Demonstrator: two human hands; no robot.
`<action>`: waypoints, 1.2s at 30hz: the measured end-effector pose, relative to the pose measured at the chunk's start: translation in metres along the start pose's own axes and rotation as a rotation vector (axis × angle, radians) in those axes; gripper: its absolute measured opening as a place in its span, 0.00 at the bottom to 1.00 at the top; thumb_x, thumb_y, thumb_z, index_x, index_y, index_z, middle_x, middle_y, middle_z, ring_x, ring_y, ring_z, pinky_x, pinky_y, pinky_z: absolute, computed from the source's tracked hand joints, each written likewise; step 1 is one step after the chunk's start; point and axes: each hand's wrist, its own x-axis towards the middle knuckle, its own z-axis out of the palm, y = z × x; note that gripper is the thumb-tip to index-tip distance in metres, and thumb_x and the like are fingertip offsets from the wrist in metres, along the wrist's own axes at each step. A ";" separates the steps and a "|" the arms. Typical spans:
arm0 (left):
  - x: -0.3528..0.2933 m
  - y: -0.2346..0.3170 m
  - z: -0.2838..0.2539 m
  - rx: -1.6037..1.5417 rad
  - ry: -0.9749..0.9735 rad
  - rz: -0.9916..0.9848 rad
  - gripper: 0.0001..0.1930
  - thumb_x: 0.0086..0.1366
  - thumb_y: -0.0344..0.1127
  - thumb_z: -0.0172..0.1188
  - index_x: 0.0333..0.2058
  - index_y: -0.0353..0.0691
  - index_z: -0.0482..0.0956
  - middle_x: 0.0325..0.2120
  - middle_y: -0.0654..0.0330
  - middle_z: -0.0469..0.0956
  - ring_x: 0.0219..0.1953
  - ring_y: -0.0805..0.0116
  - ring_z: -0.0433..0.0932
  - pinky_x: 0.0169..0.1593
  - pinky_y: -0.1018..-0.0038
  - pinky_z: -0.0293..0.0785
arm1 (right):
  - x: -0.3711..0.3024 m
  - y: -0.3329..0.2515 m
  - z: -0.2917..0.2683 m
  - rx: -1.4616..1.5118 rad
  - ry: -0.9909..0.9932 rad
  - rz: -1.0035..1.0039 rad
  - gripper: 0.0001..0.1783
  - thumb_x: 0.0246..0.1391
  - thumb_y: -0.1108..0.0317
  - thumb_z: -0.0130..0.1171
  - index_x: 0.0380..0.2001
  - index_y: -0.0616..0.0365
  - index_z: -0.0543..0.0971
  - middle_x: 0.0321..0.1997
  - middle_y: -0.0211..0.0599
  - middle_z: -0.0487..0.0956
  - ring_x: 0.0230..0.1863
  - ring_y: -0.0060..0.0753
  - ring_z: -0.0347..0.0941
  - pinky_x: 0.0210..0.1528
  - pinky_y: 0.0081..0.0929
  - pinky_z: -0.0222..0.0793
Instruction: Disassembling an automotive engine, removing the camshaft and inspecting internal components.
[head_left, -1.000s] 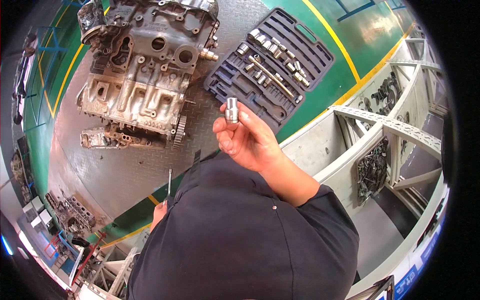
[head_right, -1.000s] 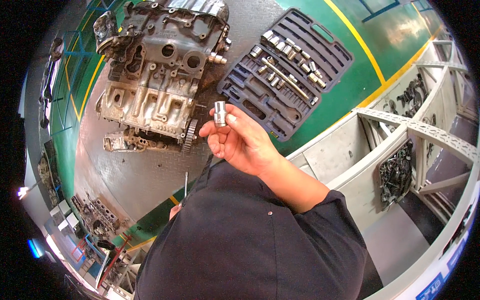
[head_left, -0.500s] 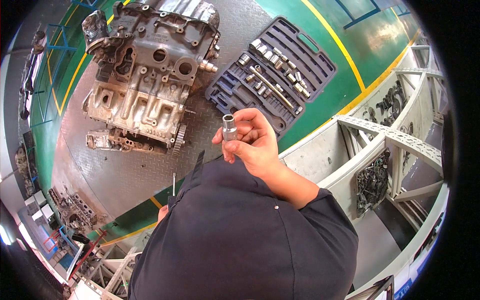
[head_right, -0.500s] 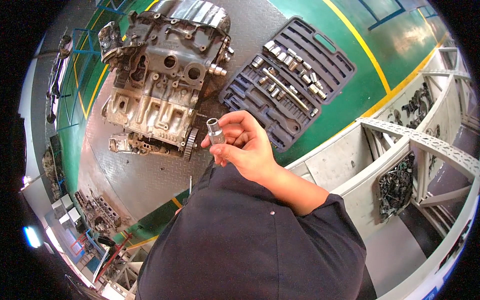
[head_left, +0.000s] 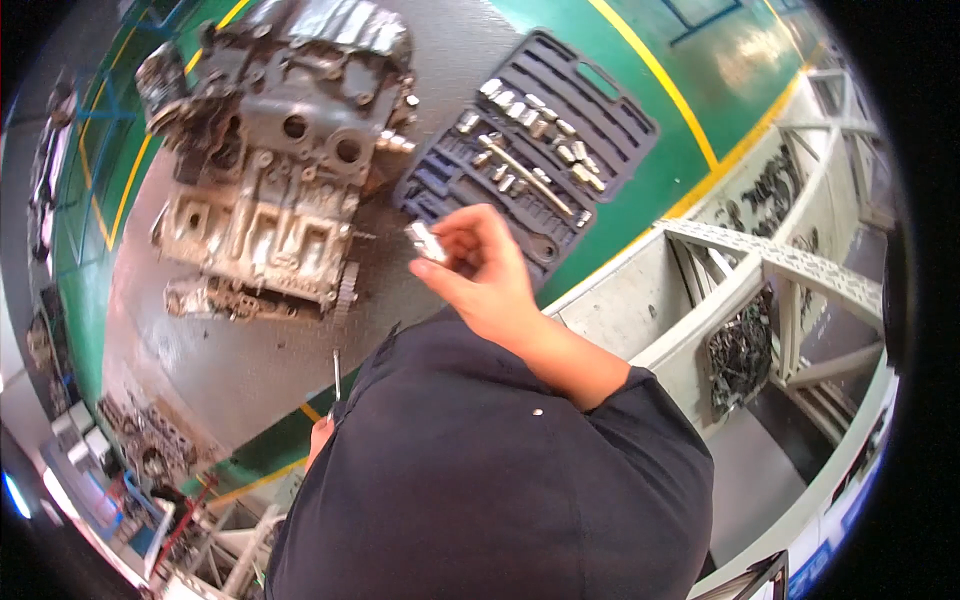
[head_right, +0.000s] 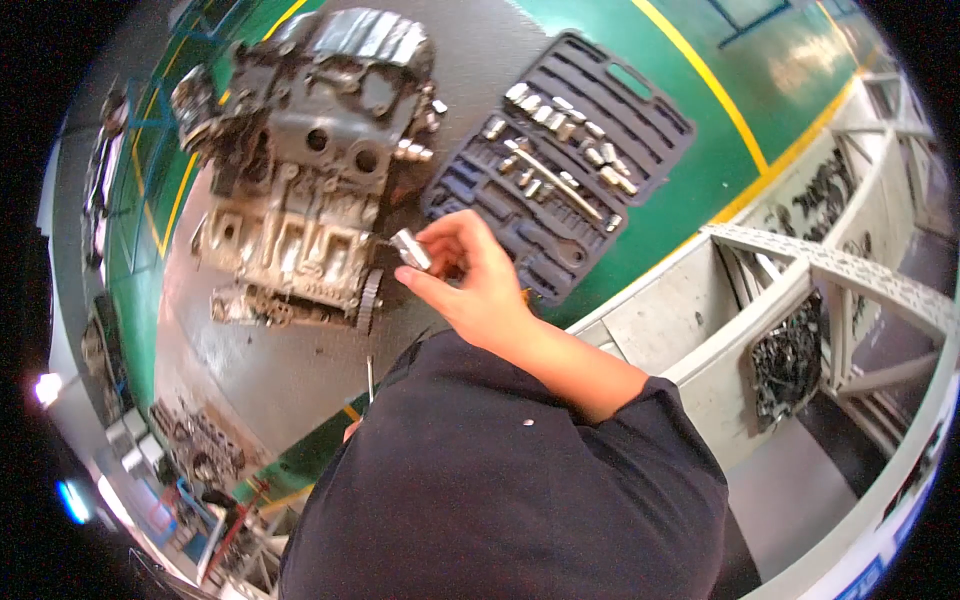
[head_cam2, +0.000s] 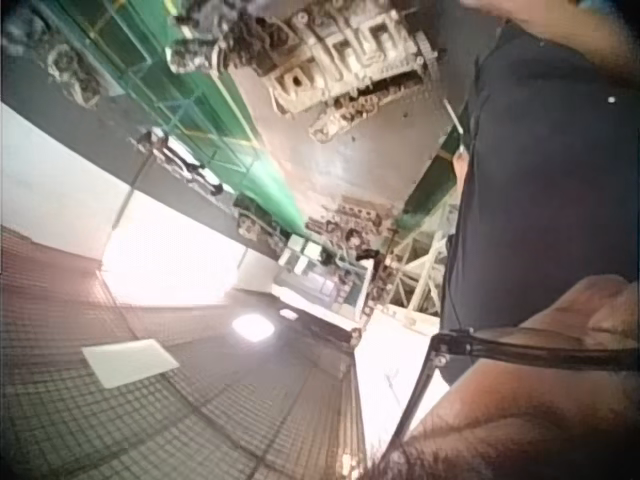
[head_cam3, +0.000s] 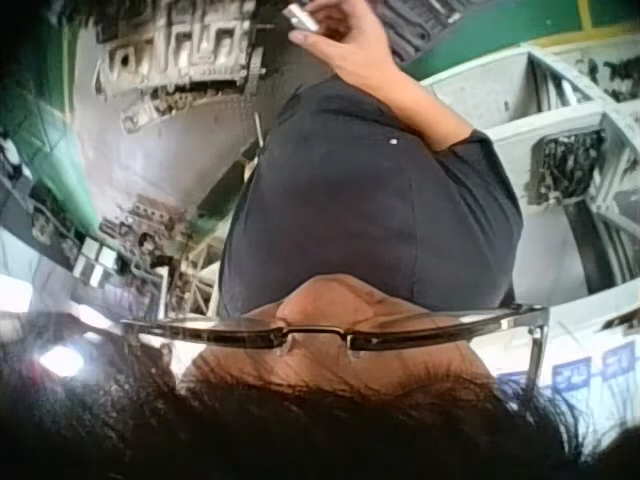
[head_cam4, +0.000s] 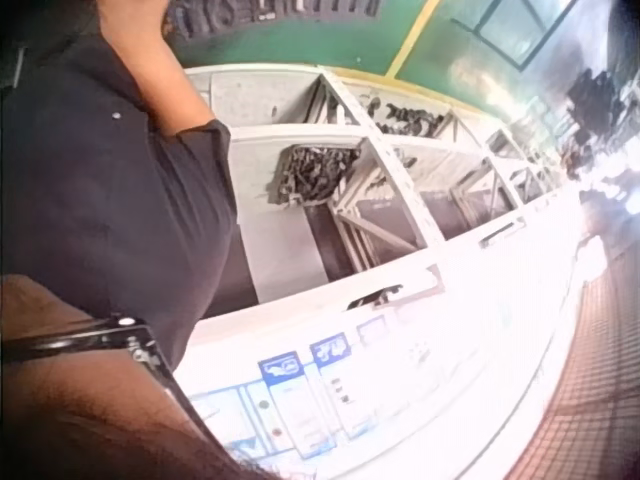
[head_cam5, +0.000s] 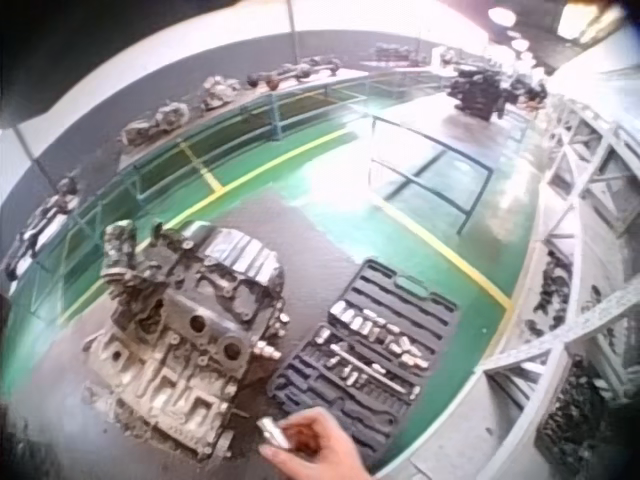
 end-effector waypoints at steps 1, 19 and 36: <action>0.027 -0.058 -0.022 0.025 -0.014 0.094 0.17 0.66 0.42 0.56 0.40 0.30 0.80 0.30 0.63 0.80 0.33 0.75 0.76 0.39 0.76 0.72 | 0.013 0.015 0.004 -0.062 -0.011 -0.070 0.16 0.49 0.72 0.67 0.36 0.59 0.70 0.28 0.26 0.72 0.29 0.16 0.67 0.32 0.17 0.64; 0.033 -0.004 -0.009 0.096 -0.108 -0.055 0.15 0.66 0.39 0.57 0.41 0.32 0.80 0.31 0.63 0.81 0.34 0.74 0.76 0.41 0.76 0.72 | 0.116 0.149 -0.258 -1.187 0.884 0.099 0.16 0.51 0.67 0.59 0.45 0.53 0.78 0.49 0.42 0.76 0.53 0.47 0.70 0.54 0.40 0.67; 0.024 0.001 0.003 0.060 -0.115 -0.079 0.14 0.65 0.38 0.57 0.41 0.33 0.80 0.32 0.63 0.81 0.35 0.74 0.77 0.42 0.76 0.72 | 0.188 0.144 -0.250 -1.510 0.438 0.127 0.23 0.46 0.58 0.67 0.46 0.49 0.78 0.52 0.37 0.72 0.58 0.43 0.63 0.59 0.46 0.59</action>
